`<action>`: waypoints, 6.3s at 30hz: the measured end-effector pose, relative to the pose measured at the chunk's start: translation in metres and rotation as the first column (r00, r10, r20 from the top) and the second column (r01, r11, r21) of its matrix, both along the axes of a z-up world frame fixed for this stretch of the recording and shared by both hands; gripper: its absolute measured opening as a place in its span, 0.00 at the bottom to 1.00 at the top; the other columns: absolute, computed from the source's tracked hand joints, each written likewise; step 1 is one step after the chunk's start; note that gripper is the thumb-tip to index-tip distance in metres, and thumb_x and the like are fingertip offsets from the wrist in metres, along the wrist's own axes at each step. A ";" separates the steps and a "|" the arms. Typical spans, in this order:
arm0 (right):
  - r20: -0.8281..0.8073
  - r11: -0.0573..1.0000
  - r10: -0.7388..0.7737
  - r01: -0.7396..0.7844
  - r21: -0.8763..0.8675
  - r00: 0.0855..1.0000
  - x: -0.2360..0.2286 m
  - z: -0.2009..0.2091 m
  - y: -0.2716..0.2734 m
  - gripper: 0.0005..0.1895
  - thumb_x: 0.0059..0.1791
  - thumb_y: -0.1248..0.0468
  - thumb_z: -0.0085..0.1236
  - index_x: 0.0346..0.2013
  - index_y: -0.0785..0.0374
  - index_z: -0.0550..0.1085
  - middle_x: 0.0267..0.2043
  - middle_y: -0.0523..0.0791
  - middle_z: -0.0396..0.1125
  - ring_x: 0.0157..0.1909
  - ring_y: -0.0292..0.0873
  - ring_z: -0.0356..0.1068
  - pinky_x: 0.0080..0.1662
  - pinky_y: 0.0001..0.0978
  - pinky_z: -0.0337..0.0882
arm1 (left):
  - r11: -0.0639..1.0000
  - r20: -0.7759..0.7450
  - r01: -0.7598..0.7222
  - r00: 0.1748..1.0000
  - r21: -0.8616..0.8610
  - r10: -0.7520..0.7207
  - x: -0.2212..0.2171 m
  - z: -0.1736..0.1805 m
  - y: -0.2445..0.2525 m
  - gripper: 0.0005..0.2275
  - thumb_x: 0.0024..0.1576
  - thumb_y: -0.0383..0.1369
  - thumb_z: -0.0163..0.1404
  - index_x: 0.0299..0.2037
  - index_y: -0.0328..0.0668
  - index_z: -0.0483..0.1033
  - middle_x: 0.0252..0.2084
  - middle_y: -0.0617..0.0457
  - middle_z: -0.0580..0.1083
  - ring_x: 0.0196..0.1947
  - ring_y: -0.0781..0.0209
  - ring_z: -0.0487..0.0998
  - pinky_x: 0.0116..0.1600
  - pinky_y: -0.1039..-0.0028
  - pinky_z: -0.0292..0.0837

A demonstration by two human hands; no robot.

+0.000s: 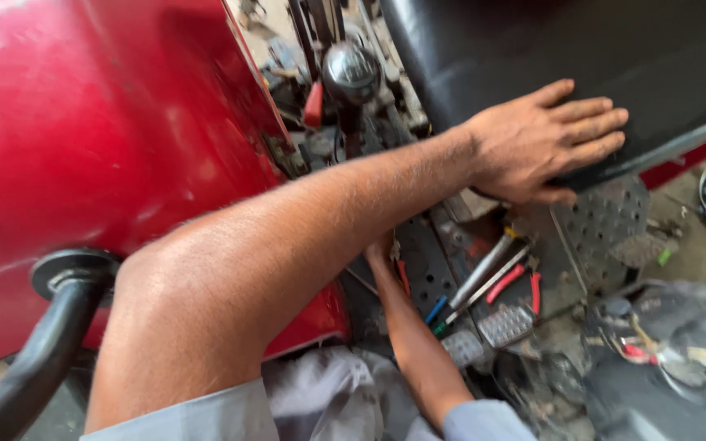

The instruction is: The person works on the internal components of a red tractor, using a hammer and pliers to adjust parts near the gear shift lever. The person repeatedly strikes a component with a hammer and manipulates wires and linkages with pliers.

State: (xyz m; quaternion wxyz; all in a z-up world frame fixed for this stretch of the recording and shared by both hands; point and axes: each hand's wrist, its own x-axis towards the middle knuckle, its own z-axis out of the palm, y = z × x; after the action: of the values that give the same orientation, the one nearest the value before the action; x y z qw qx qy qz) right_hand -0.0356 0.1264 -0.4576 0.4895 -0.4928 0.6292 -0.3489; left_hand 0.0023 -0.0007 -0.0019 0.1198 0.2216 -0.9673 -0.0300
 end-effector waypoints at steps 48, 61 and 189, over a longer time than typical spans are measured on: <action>-0.583 0.923 0.212 -0.356 -0.143 0.784 -0.061 0.080 -0.001 0.23 0.50 0.45 0.55 0.41 0.63 0.80 0.39 0.58 0.74 0.44 0.66 0.74 0.44 0.56 0.73 | 1.000 0.013 0.001 1.000 -0.015 0.000 -0.011 -0.008 0.002 0.35 0.66 0.58 0.41 0.74 0.41 0.49 0.76 0.41 0.48 0.75 0.44 0.48 0.73 0.38 0.42; -0.615 0.873 0.109 -0.371 -0.316 0.781 -0.058 0.054 -0.001 0.31 0.52 0.39 0.54 0.31 0.69 0.78 0.27 0.61 0.70 0.32 0.67 0.73 0.32 0.57 0.71 | 0.997 -0.040 0.000 0.999 -0.083 -0.004 -0.016 -0.013 0.006 0.34 0.65 0.56 0.44 0.72 0.41 0.52 0.75 0.41 0.51 0.74 0.42 0.51 0.71 0.37 0.48; 0.481 0.558 -0.623 -0.081 0.826 0.616 -0.139 0.164 0.070 0.16 0.51 0.64 0.55 0.48 0.72 0.66 0.33 0.44 0.66 0.23 0.31 0.64 0.21 0.18 0.64 | -0.131 0.116 -0.027 -0.317 0.991 0.941 -0.044 -0.433 0.146 0.16 0.60 0.48 0.52 0.46 0.49 0.84 0.39 0.52 0.83 0.38 0.51 0.82 0.46 0.63 0.72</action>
State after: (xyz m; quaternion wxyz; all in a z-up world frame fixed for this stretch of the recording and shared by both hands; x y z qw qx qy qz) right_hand -0.1747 0.1963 -0.2932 0.7930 0.0763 0.5348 -0.2816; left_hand -0.0417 0.1457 -0.4354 0.4815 0.7184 -0.1678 -0.4732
